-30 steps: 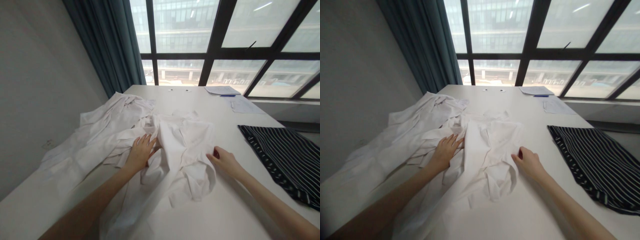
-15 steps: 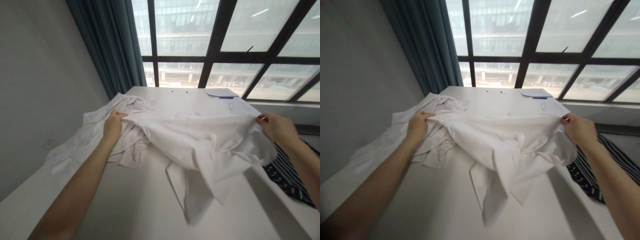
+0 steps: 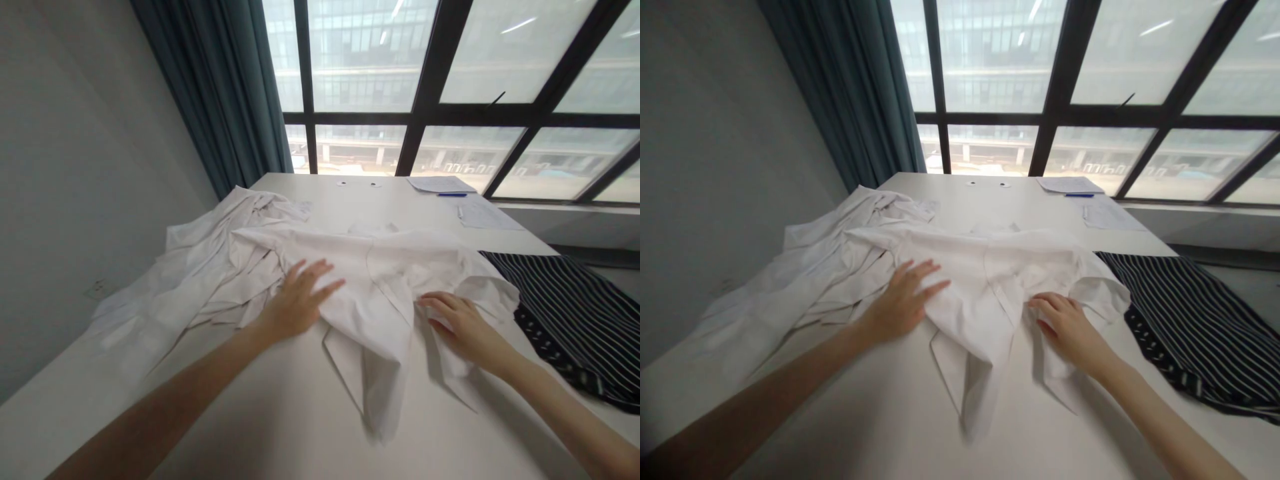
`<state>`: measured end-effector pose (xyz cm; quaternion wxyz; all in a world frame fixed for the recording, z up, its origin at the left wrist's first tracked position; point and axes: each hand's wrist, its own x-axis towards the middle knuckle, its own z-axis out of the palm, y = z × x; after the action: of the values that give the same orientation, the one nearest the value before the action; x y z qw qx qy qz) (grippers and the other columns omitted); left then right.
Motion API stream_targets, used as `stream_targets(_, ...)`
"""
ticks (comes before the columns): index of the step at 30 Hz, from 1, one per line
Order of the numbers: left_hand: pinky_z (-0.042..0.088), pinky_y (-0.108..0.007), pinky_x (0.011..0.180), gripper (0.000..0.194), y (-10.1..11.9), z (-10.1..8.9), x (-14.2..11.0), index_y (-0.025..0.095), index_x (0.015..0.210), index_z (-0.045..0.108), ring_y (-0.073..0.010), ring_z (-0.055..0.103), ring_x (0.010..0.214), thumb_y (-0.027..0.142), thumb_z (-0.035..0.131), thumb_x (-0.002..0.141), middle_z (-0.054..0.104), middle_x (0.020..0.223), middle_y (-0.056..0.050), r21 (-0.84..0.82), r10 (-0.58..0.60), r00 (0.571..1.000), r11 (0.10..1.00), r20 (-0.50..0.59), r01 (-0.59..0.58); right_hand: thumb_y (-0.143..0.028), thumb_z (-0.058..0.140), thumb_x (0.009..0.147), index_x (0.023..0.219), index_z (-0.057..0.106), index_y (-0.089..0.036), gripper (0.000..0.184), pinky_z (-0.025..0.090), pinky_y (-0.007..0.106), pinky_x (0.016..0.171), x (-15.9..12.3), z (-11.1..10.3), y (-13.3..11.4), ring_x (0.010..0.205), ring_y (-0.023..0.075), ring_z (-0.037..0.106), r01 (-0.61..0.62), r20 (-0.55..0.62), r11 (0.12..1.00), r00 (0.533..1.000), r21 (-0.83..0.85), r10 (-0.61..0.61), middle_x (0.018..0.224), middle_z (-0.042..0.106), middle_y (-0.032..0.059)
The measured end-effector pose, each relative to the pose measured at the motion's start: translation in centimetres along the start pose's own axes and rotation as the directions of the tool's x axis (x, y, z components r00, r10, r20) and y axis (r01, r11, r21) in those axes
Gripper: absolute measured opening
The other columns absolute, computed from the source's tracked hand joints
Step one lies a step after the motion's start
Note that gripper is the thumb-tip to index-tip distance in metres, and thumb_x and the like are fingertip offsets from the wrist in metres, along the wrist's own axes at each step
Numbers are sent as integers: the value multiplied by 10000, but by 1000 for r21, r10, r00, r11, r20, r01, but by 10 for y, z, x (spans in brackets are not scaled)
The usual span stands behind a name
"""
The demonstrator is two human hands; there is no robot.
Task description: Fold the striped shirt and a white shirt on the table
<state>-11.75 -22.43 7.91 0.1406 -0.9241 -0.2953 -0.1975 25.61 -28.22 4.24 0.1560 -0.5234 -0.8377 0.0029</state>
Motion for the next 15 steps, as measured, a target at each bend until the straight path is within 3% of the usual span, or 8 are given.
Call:
stream_targets(3,233,-545,1163,565,55,12,-3,311,1389,464,-259,383,1390,152,553,854,501,1427,-101,-127,312,946,938,-85,-321,-122,420,857,1232,554,-223,411,452,460,896,4,9,-4,1177,278,558,-65,-33,998,997,10,66,1287,604,126)
stream_targets(4,262,-544,1151,537,66,18,-1,328,1381,464,-256,405,1377,162,558,879,517,1417,-93,-119,350,927,923,-132,-366,-117,416,850,1235,554,-215,421,457,461,880,8,12,-3,1169,286,560,-100,-53,995,993,19,101,1292,600,132)
stream_targets(6,321,-553,1113,475,79,28,7,311,1362,481,-267,473,1327,161,547,917,595,1329,-98,-123,322,932,931,-167,-343,-123,423,840,1168,596,-203,380,457,466,847,18,18,0,1100,302,586,-169,-83,985,982,37,171,1221,639,135)
stream_targets(9,365,-495,1100,322,69,36,28,201,1155,625,-200,653,1084,65,439,930,731,1008,-64,-309,129,974,933,-187,-183,-142,435,844,970,663,-215,271,429,465,848,29,21,5,977,293,618,-205,-93,977,973,55,209,1005,713,94)
stream_targets(11,428,-416,1053,325,48,33,39,186,971,679,-155,693,904,33,404,888,744,917,-39,-498,-79,981,867,-176,-20,-158,437,846,910,672,-224,253,420,451,859,30,17,12,945,275,630,-203,-111,977,971,72,210,944,724,76)
stream_targets(12,468,-382,1003,320,34,29,43,186,919,690,-155,690,877,40,412,857,746,899,-31,-580,-232,959,809,-164,97,-176,437,848,904,673,-224,247,424,443,856,28,12,17,932,270,636,-208,-127,975,968,80,216,936,724,76)
stream_targets(13,505,-343,930,307,20,24,46,186,891,698,-164,683,882,58,426,831,745,894,-27,-654,-400,907,723,-130,225,-201,441,849,901,673,-222,239,431,434,849,24,6,24,922,268,641,-222,-152,971,960,93,234,935,723,79)
stream_targets(15,534,-305,808,261,-7,17,46,165,886,712,-189,675,863,116,480,778,744,888,-26,-757,-644,765,512,-24,407,-265,456,845,899,673,-220,229,453,412,827,15,-10,41,908,269,648,-304,-228,943,917,137,328,941,722,85)
